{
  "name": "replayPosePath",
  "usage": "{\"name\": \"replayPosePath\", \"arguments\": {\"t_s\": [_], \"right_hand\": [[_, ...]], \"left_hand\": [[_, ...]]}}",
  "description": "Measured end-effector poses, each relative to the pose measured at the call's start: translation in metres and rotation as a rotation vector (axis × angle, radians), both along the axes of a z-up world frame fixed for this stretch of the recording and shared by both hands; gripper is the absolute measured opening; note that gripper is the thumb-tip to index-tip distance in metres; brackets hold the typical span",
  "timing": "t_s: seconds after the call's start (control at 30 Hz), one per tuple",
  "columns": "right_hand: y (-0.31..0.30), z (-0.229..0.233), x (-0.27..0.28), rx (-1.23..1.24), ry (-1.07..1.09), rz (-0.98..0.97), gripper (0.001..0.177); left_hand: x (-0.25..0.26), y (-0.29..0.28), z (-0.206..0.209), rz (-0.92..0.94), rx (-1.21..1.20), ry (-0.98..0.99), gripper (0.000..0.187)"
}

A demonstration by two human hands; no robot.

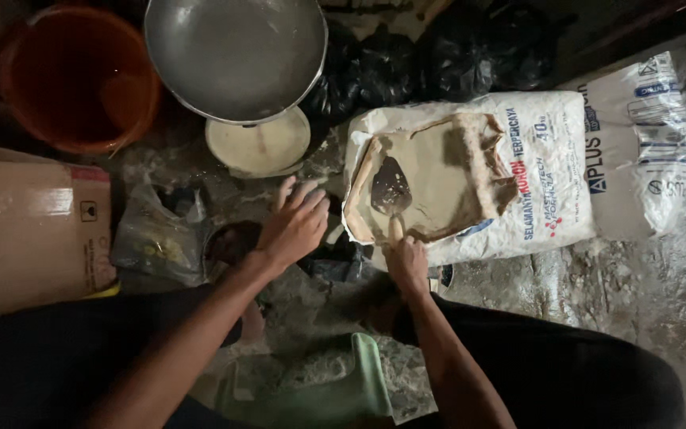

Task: The person scoops a white powder from a large bag into a bucket using a trowel. They repeatedly transfer the powder and occasionally use their hand to assist in moving the material.

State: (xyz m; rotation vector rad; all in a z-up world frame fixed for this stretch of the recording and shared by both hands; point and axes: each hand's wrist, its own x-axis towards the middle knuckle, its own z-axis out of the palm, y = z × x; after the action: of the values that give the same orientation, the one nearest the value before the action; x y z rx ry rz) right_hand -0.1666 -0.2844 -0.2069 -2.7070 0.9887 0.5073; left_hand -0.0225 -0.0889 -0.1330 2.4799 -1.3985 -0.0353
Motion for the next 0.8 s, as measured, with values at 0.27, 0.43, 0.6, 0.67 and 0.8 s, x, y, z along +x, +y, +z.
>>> {"name": "replayPosePath", "arguments": {"t_s": [0.27,0.43,0.6,0.67,0.8], "right_hand": [[-0.007,0.062,0.012,0.257,0.098,-0.244,0.047],[0.001,0.087,-0.027,0.176,0.023,-0.376,0.051],[-0.006,0.081,-0.028,0.089,-0.024,-0.406,0.057],[-0.026,0.024,-0.040,0.061,0.127,-0.509,0.059],[-0.009,0.051,0.003,0.141,0.130,-0.181,0.049]], "left_hand": [[0.025,-0.065,-0.038,-0.130,0.011,-0.064,0.037],[0.029,-0.094,-0.064,-0.118,-0.053,-0.050,0.038],[0.040,-0.100,-0.089,-0.045,0.163,-0.233,0.050],[0.044,-0.099,-0.082,-0.016,0.341,-0.295,0.070],[0.042,-0.093,-0.067,0.002,0.396,-0.293,0.072]]}}
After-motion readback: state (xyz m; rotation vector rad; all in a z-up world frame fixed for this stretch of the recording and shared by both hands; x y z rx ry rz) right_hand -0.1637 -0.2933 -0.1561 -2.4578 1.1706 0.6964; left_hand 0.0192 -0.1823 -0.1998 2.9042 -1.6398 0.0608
